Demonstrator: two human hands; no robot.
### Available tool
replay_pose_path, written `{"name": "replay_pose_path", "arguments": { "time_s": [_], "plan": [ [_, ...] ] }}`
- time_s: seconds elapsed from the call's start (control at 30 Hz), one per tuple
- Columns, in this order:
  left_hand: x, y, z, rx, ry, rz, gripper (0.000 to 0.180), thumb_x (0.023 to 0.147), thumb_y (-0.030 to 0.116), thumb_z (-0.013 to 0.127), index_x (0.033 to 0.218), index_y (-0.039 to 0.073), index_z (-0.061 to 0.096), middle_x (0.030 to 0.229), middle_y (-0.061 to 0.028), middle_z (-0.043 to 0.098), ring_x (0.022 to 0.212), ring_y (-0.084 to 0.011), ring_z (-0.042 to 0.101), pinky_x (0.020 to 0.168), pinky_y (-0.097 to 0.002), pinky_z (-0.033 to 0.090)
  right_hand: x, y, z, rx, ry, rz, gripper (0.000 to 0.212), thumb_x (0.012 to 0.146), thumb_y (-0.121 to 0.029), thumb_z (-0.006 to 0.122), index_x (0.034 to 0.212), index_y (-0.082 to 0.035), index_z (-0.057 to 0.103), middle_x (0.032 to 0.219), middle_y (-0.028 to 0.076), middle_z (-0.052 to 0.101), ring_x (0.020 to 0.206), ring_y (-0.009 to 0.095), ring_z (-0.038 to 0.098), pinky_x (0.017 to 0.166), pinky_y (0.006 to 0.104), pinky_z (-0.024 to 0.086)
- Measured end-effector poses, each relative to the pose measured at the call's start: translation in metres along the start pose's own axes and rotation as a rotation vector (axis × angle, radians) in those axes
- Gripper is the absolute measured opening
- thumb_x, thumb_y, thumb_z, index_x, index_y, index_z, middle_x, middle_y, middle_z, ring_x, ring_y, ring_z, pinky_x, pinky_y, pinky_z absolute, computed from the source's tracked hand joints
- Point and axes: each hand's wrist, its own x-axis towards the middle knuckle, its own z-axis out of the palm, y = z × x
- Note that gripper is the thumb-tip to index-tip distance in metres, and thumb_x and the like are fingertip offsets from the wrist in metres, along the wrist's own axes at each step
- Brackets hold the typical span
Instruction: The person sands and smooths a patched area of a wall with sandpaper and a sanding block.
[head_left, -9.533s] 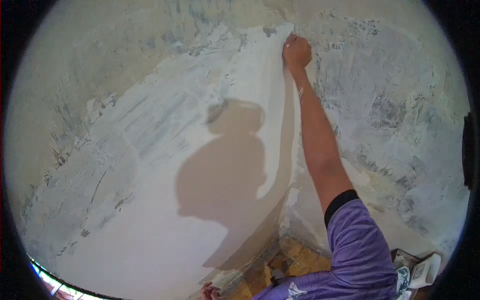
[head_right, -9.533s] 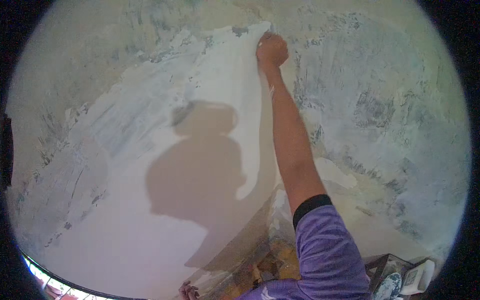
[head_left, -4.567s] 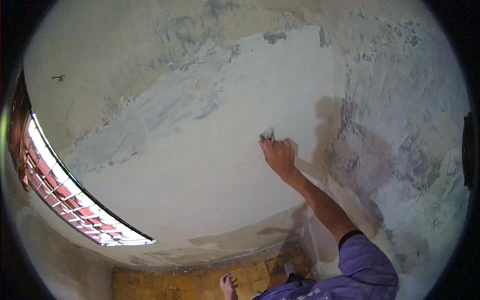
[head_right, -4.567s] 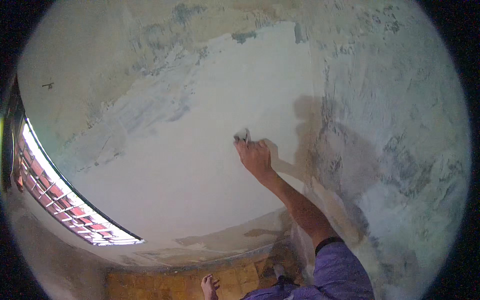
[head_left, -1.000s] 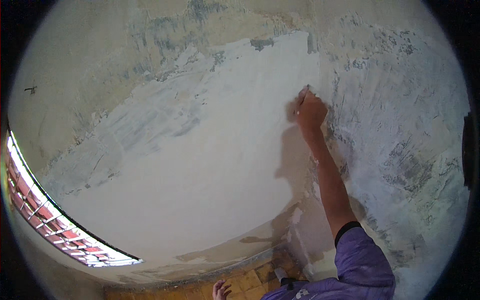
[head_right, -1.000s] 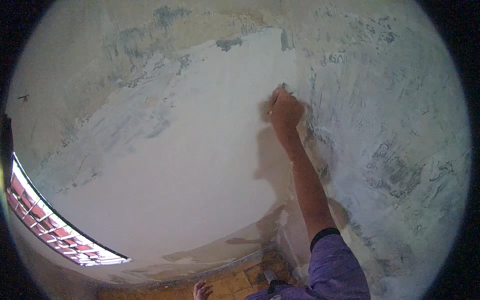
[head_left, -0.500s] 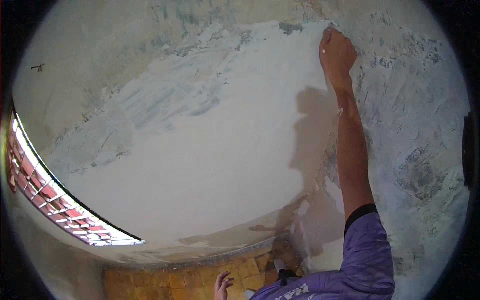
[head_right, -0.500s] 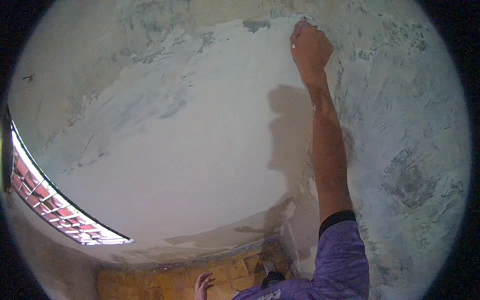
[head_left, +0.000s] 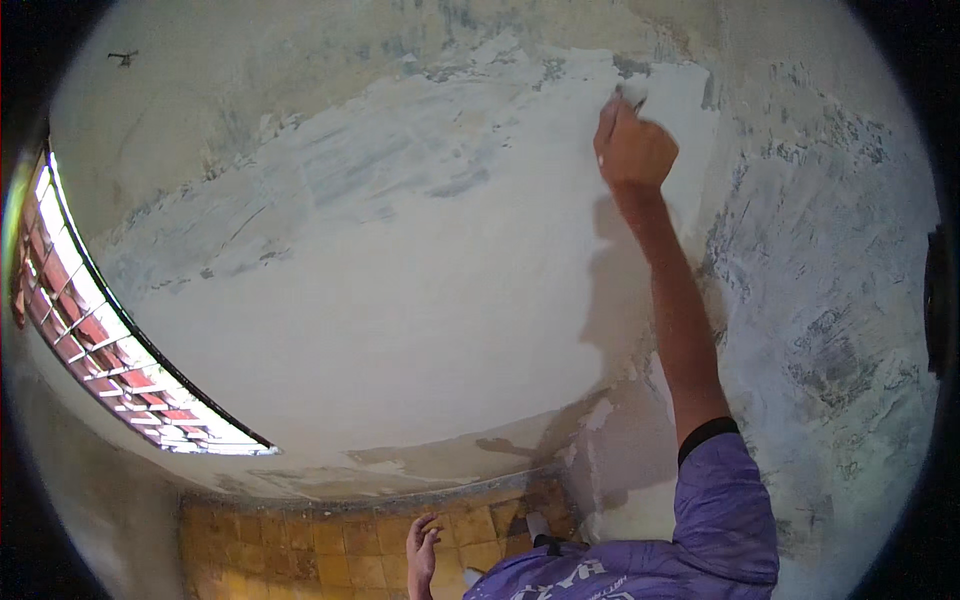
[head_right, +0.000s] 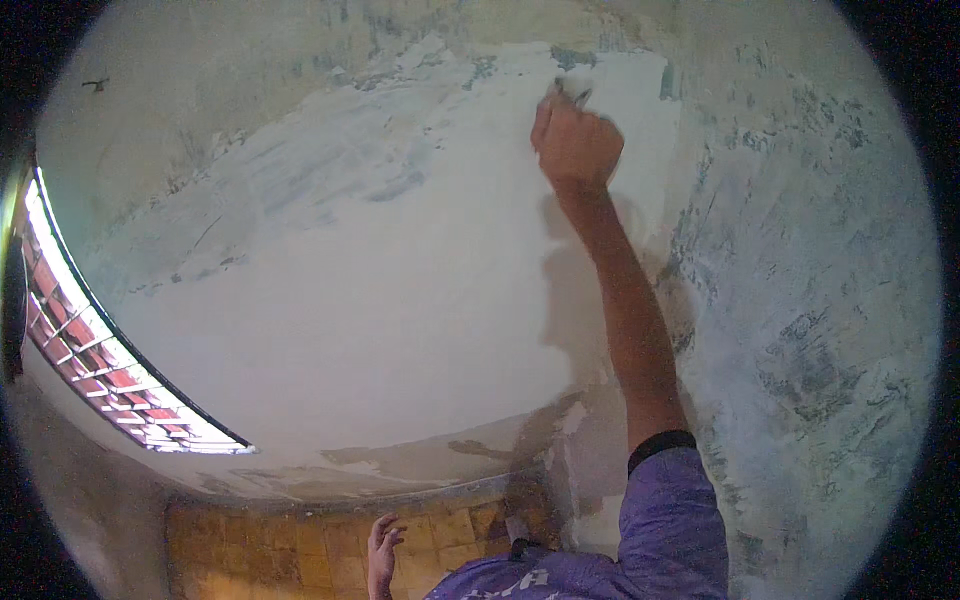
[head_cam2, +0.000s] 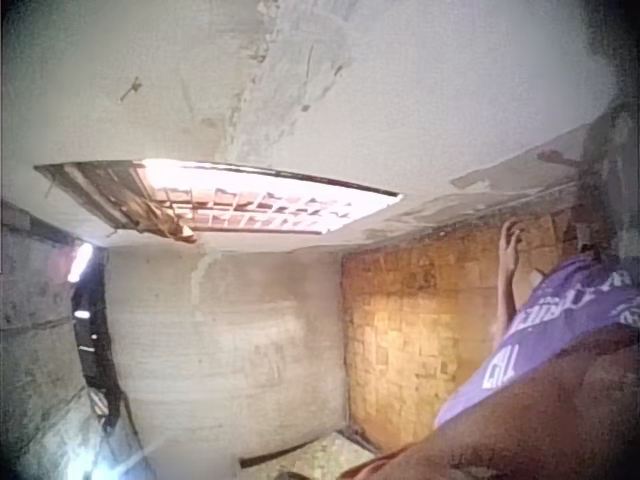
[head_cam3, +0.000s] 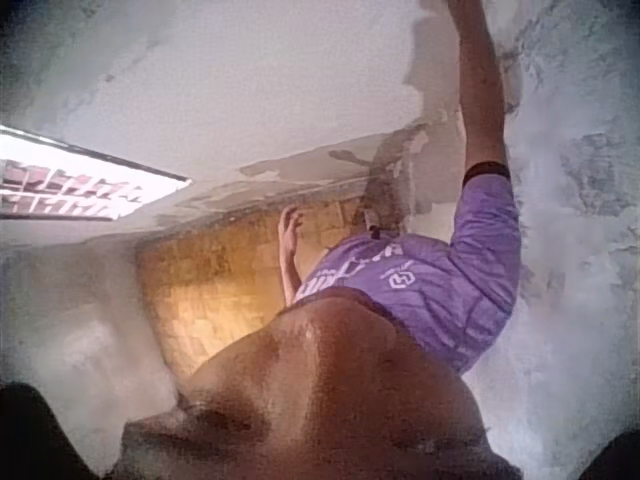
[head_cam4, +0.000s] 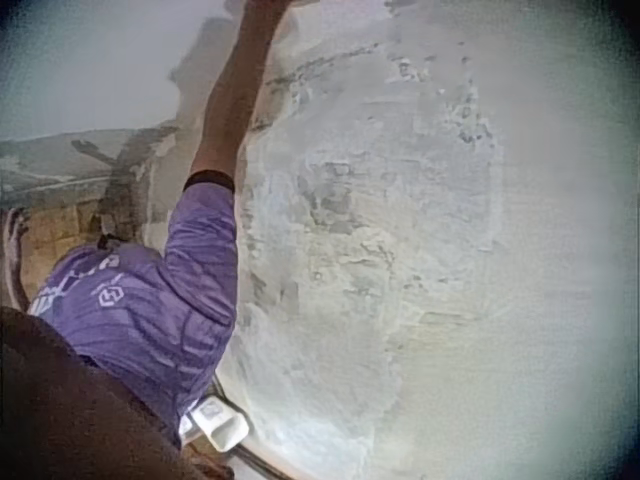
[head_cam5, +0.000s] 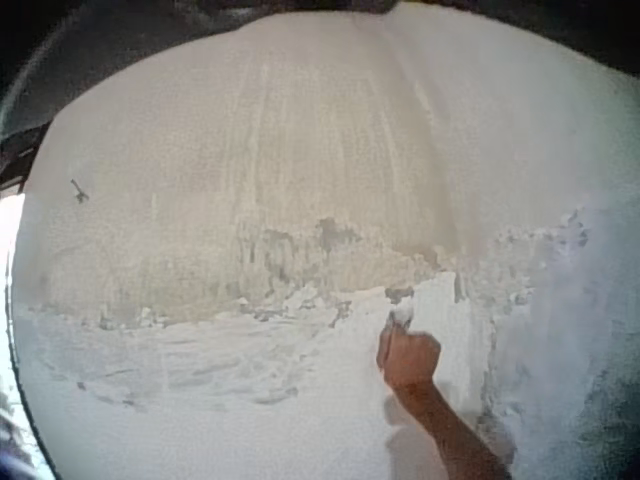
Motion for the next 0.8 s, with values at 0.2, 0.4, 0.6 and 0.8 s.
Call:
{"name": "replay_pose_path", "arguments": {
  "time_s": [0.2,0.4,0.6,0.8],
  "plan": [
    [-0.009,-0.016,-0.011,0.136,0.05,0.053,0.033,0.087,0.004,0.05,0.12,0.002,0.051,0.12,-0.0084,0.057,0.098,-0.0186,0.059,0.081,-0.0294,0.046,-0.004,-0.004,0.0,0.096,-0.041,0.055,0.03,0.089,-0.031,0.05,0.072,-0.009,0.061,0.05,0.014,0.056,0.047,0.033,0.058,0.047,0.045,0.047],
    [-0.02,-0.025,-0.014,0.114,0.004,0.008,0.034,0.088,0.006,0.054,0.121,0.004,0.05,0.117,-0.0069,0.059,0.099,-0.0192,0.06,0.08,-0.0309,0.047,-0.035,-0.016,-0.003,0.17,-0.068,-0.054,0.033,0.091,-0.031,0.048,0.069,-0.009,0.062,0.05,0.015,0.057,0.045,0.033,0.058,0.045,0.0453,0.046],
    [-0.018,-0.021,-0.011,0.113,0.022,0.069,0.032,0.088,0.002,0.052,0.12,0.002,0.05,0.116,-0.0084,0.059,0.099,-0.0189,0.061,0.078,-0.0293,0.048,0.032,-0.023,-0.015,0.142,-0.009,-0.011,0.025,0.085,-0.026,0.054,0.072,-0.009,0.066,0.058,0.015,0.062,0.053,0.03,0.063,0.055,0.0413,0.05],
    [-0.025,-0.022,-0.005,0.046,0.017,0.12,0.03,0.086,-0.004,0.051,0.116,0.001,0.052,0.11,-0.0088,0.06,0.096,-0.0185,0.061,0.076,-0.0278,0.048,-0.042,-0.053,-0.02,0.212,-0.237,-0.187,0.03,0.089,-0.027,0.048,0.069,-0.012,0.063,0.051,0.014,0.058,0.046,0.031,0.059,0.047,0.0446,0.047]
  ]
}}
